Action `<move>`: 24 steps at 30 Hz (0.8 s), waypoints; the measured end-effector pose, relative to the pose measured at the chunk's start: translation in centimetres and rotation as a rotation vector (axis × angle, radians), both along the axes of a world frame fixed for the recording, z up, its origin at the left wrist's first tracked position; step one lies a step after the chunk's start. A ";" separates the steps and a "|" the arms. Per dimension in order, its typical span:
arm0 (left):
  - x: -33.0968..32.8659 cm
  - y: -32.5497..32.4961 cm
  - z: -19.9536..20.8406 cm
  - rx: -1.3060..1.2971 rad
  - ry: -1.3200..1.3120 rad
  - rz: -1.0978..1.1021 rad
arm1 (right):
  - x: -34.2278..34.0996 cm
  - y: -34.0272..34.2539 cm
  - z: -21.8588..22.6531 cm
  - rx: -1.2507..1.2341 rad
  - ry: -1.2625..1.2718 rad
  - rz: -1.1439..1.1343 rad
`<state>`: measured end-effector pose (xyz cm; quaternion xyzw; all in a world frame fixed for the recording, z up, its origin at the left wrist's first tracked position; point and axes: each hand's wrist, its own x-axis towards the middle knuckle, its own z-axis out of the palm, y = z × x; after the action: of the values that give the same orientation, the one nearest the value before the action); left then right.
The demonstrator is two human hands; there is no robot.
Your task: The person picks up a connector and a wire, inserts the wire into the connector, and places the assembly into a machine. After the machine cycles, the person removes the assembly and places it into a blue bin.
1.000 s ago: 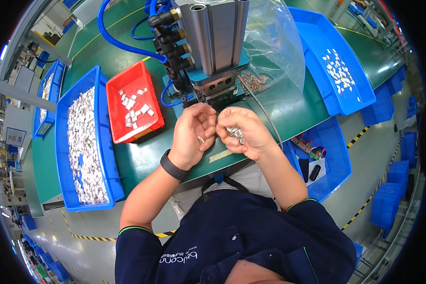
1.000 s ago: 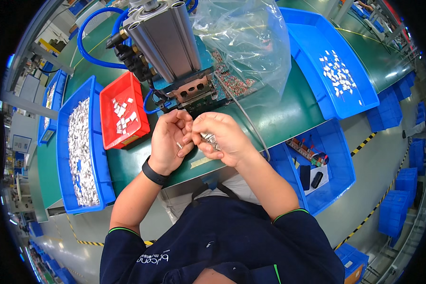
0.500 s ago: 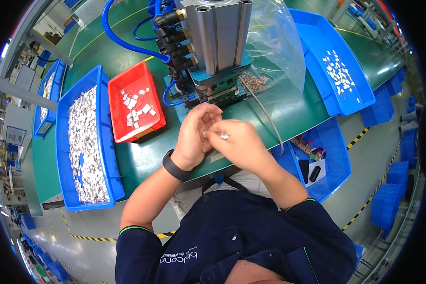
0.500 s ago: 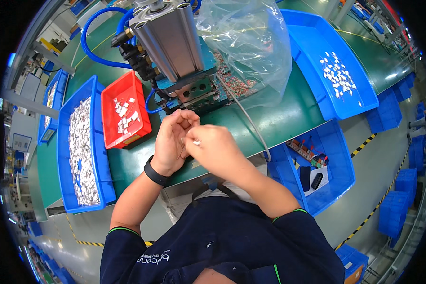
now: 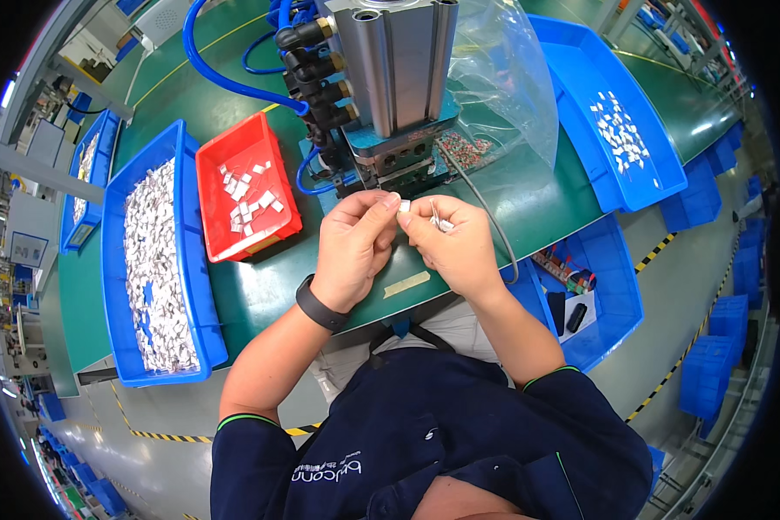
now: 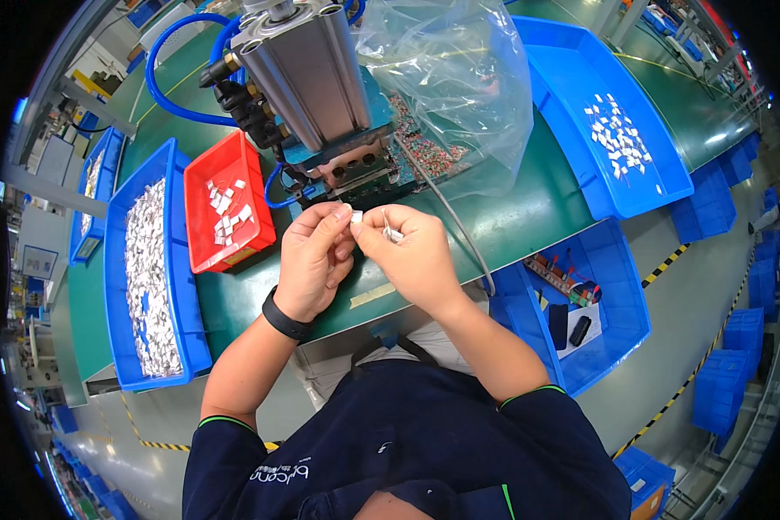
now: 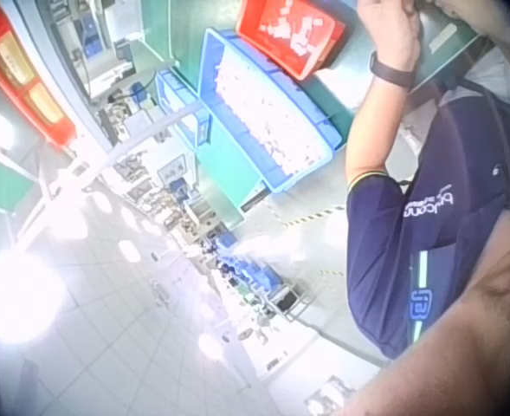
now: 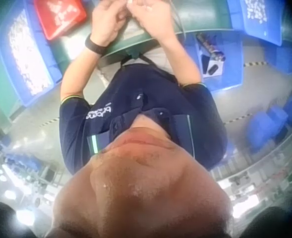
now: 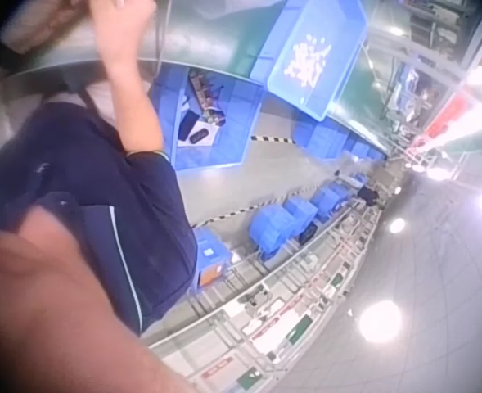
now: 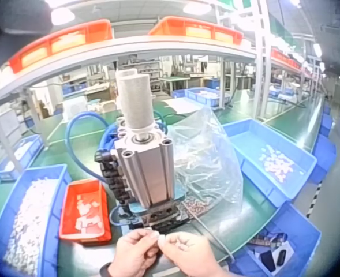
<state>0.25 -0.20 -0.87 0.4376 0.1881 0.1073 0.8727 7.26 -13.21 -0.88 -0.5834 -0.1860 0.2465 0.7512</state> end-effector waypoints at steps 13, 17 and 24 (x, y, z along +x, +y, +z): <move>0.1 0.2 0.8 -0.055 0.039 -0.047 | 1.2 -0.2 0.9 -0.022 0.228 0.143; 0.0 0.5 0.4 -0.106 0.020 -0.059 | 1.8 0.5 0.6 0.012 0.242 0.049; 0.0 0.5 0.7 -0.099 0.036 -0.053 | 1.9 0.9 0.6 0.012 0.211 0.019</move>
<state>0.25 0.26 -0.16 0.4007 0.1971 0.0671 0.8922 9.16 -12.32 -0.32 -0.5480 -0.1128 0.3124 0.7678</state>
